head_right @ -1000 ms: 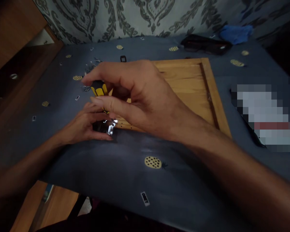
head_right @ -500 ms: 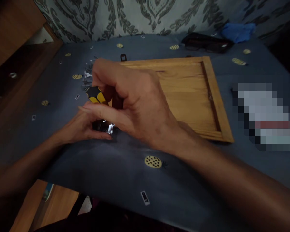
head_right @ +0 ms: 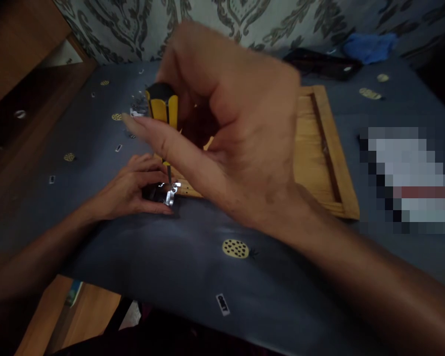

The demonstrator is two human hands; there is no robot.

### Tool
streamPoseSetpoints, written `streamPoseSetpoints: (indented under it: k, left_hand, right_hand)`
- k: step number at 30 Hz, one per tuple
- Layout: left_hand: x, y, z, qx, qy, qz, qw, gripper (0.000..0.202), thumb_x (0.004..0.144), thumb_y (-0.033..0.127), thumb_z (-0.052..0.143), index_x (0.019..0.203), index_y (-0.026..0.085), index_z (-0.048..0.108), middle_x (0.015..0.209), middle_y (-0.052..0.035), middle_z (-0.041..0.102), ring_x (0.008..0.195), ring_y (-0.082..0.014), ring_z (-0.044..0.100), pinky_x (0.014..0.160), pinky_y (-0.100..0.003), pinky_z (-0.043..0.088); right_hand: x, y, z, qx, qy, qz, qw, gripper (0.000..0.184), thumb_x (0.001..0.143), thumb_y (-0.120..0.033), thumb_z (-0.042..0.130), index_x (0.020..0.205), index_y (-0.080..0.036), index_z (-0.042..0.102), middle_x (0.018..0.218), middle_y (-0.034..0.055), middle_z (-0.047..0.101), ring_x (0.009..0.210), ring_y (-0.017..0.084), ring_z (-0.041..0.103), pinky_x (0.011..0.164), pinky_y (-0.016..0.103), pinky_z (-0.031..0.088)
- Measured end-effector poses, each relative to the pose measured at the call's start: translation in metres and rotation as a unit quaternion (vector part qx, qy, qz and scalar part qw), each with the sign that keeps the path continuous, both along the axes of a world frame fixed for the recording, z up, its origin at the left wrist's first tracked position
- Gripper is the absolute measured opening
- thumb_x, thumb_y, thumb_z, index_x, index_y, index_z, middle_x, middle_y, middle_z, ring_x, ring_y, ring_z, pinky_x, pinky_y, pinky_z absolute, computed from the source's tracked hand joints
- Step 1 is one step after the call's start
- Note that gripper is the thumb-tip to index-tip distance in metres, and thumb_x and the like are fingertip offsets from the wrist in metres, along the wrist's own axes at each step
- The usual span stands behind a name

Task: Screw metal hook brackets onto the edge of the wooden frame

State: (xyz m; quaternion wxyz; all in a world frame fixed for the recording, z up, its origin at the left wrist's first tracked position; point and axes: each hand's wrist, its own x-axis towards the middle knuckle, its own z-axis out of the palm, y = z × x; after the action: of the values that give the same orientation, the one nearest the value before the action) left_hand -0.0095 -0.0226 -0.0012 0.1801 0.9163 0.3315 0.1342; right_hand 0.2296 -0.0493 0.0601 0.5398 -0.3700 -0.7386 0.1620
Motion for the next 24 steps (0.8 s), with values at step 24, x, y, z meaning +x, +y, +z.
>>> streamPoseSetpoints:
  k: [24]
  left_hand:
    - [-0.001,-0.001,-0.002,0.017,-0.004,0.001,1.000,0.059,0.086,0.074,0.077,0.115,0.023,0.077,0.115,-0.0087,0.075,0.113,-0.0308,0.064,0.101,-0.044,0.042]
  right_hand:
    - [-0.005,0.007,-0.014,0.002,-0.035,0.003,0.999,0.028,0.090,-0.046,0.080,0.081,-0.030,0.059,0.076,-0.0023,0.064,0.065,0.019,0.062,0.056,0.035,0.050]
